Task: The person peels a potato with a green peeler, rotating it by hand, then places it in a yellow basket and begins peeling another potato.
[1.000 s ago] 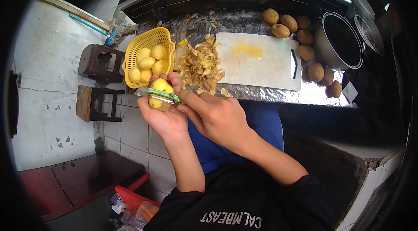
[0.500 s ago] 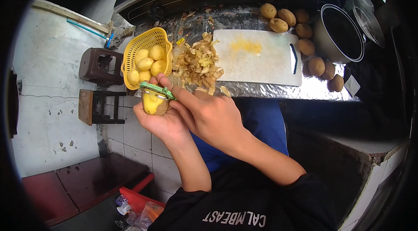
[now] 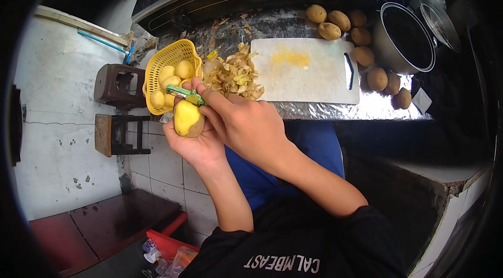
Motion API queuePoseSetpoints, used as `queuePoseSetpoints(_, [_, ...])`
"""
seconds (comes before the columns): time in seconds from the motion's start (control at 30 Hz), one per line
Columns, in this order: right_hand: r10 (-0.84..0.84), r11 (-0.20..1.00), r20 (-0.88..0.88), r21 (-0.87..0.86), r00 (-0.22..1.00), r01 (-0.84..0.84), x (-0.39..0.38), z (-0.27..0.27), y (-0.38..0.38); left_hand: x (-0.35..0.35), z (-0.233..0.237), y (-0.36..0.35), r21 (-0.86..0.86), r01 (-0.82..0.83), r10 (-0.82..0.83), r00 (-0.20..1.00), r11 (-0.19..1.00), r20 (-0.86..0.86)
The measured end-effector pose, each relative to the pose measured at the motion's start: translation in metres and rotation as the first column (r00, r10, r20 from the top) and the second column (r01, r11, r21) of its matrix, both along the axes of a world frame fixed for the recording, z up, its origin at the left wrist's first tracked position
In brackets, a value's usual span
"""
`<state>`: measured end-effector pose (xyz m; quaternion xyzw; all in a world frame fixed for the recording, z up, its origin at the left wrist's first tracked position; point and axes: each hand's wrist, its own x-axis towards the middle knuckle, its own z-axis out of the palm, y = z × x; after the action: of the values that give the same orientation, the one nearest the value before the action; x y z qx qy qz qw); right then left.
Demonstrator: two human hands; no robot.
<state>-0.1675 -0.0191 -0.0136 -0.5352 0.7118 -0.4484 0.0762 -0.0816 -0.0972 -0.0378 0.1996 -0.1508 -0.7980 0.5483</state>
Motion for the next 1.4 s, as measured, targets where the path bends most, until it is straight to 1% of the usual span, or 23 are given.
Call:
queuePoseSetpoints(0.2, [-0.009,1.000,0.016,0.011,1.000,0.009,0.005,-0.006,-0.002,0.002,-0.005,-0.009,-0.050,-0.012,0.011,1.000,0.999,-0.023])
queuePoseSetpoints(0.27, [-0.021,1.000,0.003,0.017,1.000,0.021,0.003,-0.004,-0.003,0.000,-0.005,-0.011,-0.060,-0.032,0.034,0.998,0.998,0.044])
queuePoseSetpoints(0.37, [-0.037,0.999,0.011,0.017,0.999,0.037,0.005,-0.004,-0.008,-0.002,-0.007,-0.013,-0.085,-0.018,0.018,1.000,0.996,-0.001])
queuePoseSetpoints(0.43, [-0.037,0.999,0.030,0.032,0.999,0.036,0.006,-0.004,-0.006,-0.003,-0.010,-0.010,-0.101,-0.039,0.045,0.998,0.994,0.051])
queuePoseSetpoints(0.5, [-0.018,0.995,0.088,0.097,0.996,0.009,0.007,-0.002,-0.006,-0.001,-0.018,-0.011,-0.184,-0.045,0.039,0.999,0.982,-0.035])
queuePoseSetpoints(0.53, [-0.020,0.995,0.089,0.098,0.996,0.011,0.006,-0.001,-0.005,0.000,-0.020,-0.012,-0.183,-0.043,0.037,0.999,0.982,-0.034])
queuePoseSetpoints(0.6, [0.000,0.991,0.135,0.134,0.991,-0.018,0.003,0.000,-0.003,0.003,-0.022,-0.013,-0.328,0.010,-0.027,0.999,0.945,-0.046])
queuePoseSetpoints(0.73, [0.016,0.992,0.172,0.117,0.985,-0.037,0.001,0.001,-0.003,0.002,-0.022,-0.016,-0.304,0.058,-0.099,0.988,0.951,-0.120])
queuePoseSetpoints(0.8, [-0.014,0.985,0.164,0.174,0.986,-0.015,-0.001,-0.002,-0.006,-0.004,-0.023,-0.020,-0.121,0.040,-0.045,0.998,0.992,-0.037])
queuePoseSetpoints(0.83, [-0.016,0.985,0.155,0.173,0.988,-0.011,-0.002,-0.005,-0.008,-0.004,-0.026,-0.021,-0.123,0.042,-0.047,0.998,0.992,-0.045])
queuePoseSetpoints(0.9, [-0.103,0.994,0.235,0.052,0.967,0.094,-0.002,-0.013,-0.010,0.004,-0.034,-0.023,-0.146,0.109,-0.144,0.955,0.983,-0.258])
queuePoseSetpoints(0.93, [-0.115,0.993,0.249,0.048,0.962,0.107,-0.008,-0.011,-0.010,0.009,-0.034,-0.025,-0.112,0.130,-0.156,0.947,0.985,-0.281])
queuePoseSetpoints(0.97, [-0.108,0.994,0.249,0.046,0.963,0.100,-0.013,-0.012,-0.012,0.009,-0.036,-0.025,-0.114,0.123,-0.150,0.948,0.986,-0.281])
queuePoseSetpoints(1.03, [-0.130,0.991,0.066,-0.029,0.989,0.133,-0.023,-0.015,-0.016,0.004,-0.023,-0.020,-0.068,0.054,-0.063,0.987,0.996,-0.147])
queuePoseSetpoints(1.07, [-0.108,0.994,0.048,0.015,0.993,0.107,-0.028,-0.013,-0.016,0.004,-0.020,-0.018,-0.067,0.037,-0.045,0.992,0.997,-0.120])
queuePoseSetpoints(1.1, [-0.103,0.995,0.046,0.012,0.994,0.102,-0.030,-0.013,-0.018,0.004,-0.018,-0.018,-0.070,0.032,-0.041,0.992,0.997,-0.123])
queuePoseSetpoints(1.17, [-0.077,0.983,0.205,-0.150,0.976,0.109,-0.031,-0.011,-0.020,0.003,-0.015,-0.018,-0.099,0.045,-0.053,0.996,0.994,-0.074])
queuePoseSetpoints(1.2, [-0.014,0.993,0.323,-0.103,0.946,0.050,-0.030,0.001,-0.018,0.003,-0.015,-0.017,-0.098,0.042,-0.050,0.995,0.994,-0.081])
queuePoseSetpoints(1.23, [-0.016,0.993,0.317,-0.103,0.948,0.051,-0.031,0.001,-0.019,0.004,-0.016,-0.016,-0.068,0.078,-0.085,0.990,0.995,-0.113])
queuePoseSetpoints(1.3, [0.216,0.976,0.314,-0.085,0.925,-0.199,-0.033,-0.002,-0.022,0.005,-0.017,-0.013,-0.038,0.118,-0.122,0.982,0.992,-0.142])
queuePoseSetpoints(1.33, [0.228,0.968,0.267,0.040,0.936,-0.247,-0.037,0.002,-0.022,0.006,-0.018,-0.012,-0.097,0.180,-0.197,0.961,0.979,-0.196])
queuePoseSetpoints(1.37, [0.229,0.968,0.267,0.038,0.936,-0.248,-0.039,0.002,-0.023,0.006,-0.018,-0.011,-0.161,0.235,-0.270,0.931,0.959,-0.246])
queuePoseSetpoints(1.4, [0.254,0.961,0.250,0.047,0.934,-0.274,-0.040,0.001,-0.023,0.007,-0.018,-0.010,-0.173,0.265,-0.306,0.909,0.949,-0.283])
